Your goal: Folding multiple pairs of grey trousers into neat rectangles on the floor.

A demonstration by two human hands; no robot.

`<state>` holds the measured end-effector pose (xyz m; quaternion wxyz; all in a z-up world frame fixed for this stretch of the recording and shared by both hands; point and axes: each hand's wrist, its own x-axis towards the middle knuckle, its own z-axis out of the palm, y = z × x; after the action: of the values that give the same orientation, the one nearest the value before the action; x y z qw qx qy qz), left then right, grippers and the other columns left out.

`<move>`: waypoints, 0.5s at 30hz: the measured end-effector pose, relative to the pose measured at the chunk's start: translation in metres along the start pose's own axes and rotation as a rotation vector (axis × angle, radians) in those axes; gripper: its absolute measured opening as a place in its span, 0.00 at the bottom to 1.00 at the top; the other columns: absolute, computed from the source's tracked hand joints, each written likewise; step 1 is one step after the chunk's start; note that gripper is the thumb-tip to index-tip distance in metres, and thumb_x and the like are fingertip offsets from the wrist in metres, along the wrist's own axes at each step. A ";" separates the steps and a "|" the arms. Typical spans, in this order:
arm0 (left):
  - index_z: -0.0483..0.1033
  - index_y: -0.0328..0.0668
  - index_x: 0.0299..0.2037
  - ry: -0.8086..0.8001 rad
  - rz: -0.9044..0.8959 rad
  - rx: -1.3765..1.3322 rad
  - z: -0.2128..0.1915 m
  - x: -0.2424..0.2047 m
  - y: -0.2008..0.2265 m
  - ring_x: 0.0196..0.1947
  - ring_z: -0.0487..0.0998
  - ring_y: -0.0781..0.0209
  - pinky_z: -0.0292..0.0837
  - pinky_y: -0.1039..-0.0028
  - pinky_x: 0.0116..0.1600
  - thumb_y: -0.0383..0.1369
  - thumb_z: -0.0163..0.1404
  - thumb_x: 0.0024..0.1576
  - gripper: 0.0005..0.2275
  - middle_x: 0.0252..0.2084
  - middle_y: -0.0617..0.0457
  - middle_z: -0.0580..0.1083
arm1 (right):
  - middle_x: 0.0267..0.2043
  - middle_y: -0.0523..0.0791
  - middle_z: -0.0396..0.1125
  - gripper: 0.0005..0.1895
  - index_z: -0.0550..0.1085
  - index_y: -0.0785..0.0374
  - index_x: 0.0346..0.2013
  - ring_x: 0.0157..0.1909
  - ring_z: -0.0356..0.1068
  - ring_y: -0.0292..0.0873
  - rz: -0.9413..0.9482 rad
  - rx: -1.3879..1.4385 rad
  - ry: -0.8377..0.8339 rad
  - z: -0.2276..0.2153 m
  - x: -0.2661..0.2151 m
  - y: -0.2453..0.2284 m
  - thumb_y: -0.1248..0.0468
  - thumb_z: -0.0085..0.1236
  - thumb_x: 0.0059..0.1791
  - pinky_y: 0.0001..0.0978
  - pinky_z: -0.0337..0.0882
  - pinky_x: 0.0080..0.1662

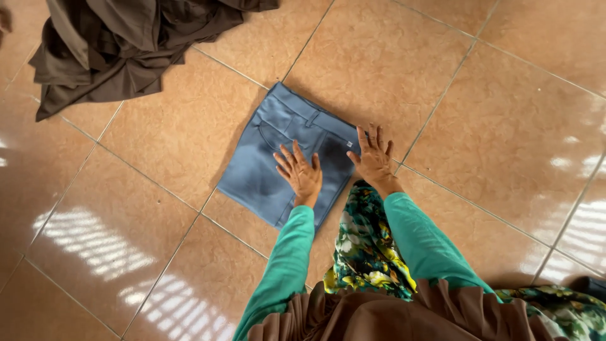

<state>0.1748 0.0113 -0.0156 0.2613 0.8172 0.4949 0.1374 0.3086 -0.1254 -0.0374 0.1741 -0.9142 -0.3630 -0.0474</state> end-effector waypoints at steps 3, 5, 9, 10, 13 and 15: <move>0.49 0.48 0.75 -0.073 0.077 0.103 0.023 0.006 0.014 0.77 0.32 0.27 0.32 0.37 0.74 0.47 0.46 0.63 0.32 0.78 0.35 0.43 | 0.80 0.52 0.41 0.40 0.48 0.49 0.79 0.79 0.40 0.56 0.082 0.001 0.000 0.004 -0.001 0.026 0.38 0.38 0.57 0.68 0.48 0.68; 0.51 0.46 0.75 -0.088 0.150 0.099 0.036 0.004 0.027 0.77 0.32 0.26 0.31 0.37 0.74 0.47 0.45 0.63 0.31 0.78 0.34 0.43 | 0.81 0.51 0.39 0.44 0.42 0.45 0.80 0.80 0.38 0.58 0.110 0.022 -0.063 0.001 -0.006 0.050 0.38 0.45 0.54 0.76 0.48 0.66; 0.57 0.48 0.72 -0.017 0.310 0.143 0.073 -0.020 0.071 0.77 0.39 0.26 0.36 0.37 0.73 0.47 0.49 0.60 0.30 0.75 0.35 0.50 | 0.81 0.50 0.36 0.42 0.42 0.46 0.80 0.81 0.35 0.57 0.299 0.074 -0.179 -0.041 -0.024 0.079 0.37 0.41 0.56 0.73 0.44 0.68; 0.60 0.48 0.70 0.007 0.376 0.106 0.077 -0.029 0.084 0.76 0.42 0.28 0.37 0.38 0.73 0.47 0.48 0.62 0.27 0.75 0.36 0.52 | 0.81 0.50 0.37 0.43 0.42 0.45 0.80 0.81 0.35 0.57 0.347 0.069 -0.219 -0.046 -0.029 0.087 0.37 0.43 0.55 0.73 0.44 0.69; 0.60 0.48 0.70 -0.089 0.455 0.067 0.084 -0.045 0.108 0.77 0.40 0.29 0.37 0.38 0.73 0.47 0.47 0.62 0.27 0.75 0.37 0.51 | 0.82 0.50 0.36 0.44 0.42 0.43 0.79 0.81 0.34 0.56 0.436 0.050 -0.284 -0.057 -0.038 0.104 0.37 0.44 0.53 0.73 0.43 0.70; 0.57 0.49 0.72 -0.202 0.460 0.072 0.086 -0.048 0.115 0.77 0.36 0.28 0.34 0.36 0.73 0.47 0.47 0.62 0.29 0.77 0.38 0.47 | 0.82 0.49 0.35 0.44 0.42 0.43 0.79 0.81 0.33 0.55 0.468 0.038 -0.312 -0.059 -0.041 0.111 0.36 0.43 0.53 0.71 0.42 0.70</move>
<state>0.2781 -0.0993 -0.0207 0.2419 0.9267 0.2719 0.0933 0.3561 -0.2481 -0.0221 0.1397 -0.9659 -0.1650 0.1422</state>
